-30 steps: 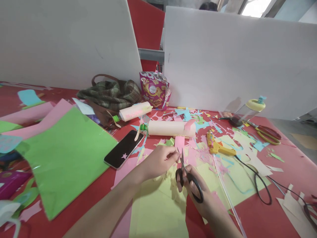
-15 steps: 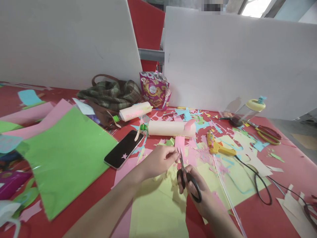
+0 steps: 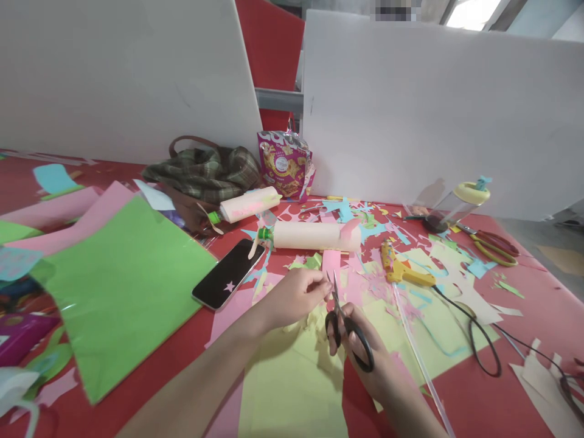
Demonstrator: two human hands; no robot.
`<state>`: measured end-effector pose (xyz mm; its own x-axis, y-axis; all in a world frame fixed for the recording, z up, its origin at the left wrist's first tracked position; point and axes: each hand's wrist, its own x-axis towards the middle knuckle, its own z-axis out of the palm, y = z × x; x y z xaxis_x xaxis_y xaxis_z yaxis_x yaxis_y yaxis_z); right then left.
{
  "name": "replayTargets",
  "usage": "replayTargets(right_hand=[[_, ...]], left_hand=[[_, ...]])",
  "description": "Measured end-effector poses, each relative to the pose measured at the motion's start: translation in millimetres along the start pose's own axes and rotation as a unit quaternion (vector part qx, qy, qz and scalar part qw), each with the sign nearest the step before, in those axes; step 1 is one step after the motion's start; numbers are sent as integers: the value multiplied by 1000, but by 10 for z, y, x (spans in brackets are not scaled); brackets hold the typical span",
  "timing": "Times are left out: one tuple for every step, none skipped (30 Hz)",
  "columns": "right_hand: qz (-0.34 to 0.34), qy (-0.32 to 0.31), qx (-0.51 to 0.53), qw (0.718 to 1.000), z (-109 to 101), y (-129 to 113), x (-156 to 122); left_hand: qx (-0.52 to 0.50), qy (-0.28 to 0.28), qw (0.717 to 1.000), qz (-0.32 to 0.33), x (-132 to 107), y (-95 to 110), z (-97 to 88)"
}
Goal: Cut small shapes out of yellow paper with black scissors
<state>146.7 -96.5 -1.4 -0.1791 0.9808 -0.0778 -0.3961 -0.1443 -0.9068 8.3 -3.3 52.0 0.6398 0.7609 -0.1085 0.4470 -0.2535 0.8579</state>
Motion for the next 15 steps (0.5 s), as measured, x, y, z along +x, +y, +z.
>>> replayTargets(right_hand=[[0,0,1,1000,1,1,-1],[1,1,2,1000,1,2,-1],[1,2,3,1000,1,4,-1],[1,4,4,1000,1,5,0],[0,4,4,1000,0,6,2],[0,4,2,1000,0,8,3],[0,3,1,1000,0,10,5],[-1,4,0,1000,0,13,6],[1,3,0,1000,0,18,6],[-2,6,3,1000,0,23,6],[-3,9,2,1000,0,28,5],[-5,10,0,1000,1,31,4],[-10,11,-1,1000,3,32,3],[-13,11,-5,1000,5,30,3],[-17,10,-9,1000,8,25,4]], left_hand=[[-2,1,1000,-1,0,4,2],[-3,2,1000,-3,0,8,4],[-5,4,1000,-5,0,12,6],[-6,4,1000,-8,-1,15,8],[-8,4,1000,-11,-1,17,12],[-8,5,1000,-14,-1,17,16],[-9,7,1000,-16,-1,17,23],[-9,9,1000,-16,-1,16,30],[-10,11,1000,-15,0,15,38],[-11,15,1000,-13,2,15,46],[-12,20,1000,-10,4,16,54],[-13,25,1000,-7,7,19,62],[-16,30,999,-7,8,24,69],[-21,34,999,-8,9,33,75],[-30,36,999,-10,9,43,81]])
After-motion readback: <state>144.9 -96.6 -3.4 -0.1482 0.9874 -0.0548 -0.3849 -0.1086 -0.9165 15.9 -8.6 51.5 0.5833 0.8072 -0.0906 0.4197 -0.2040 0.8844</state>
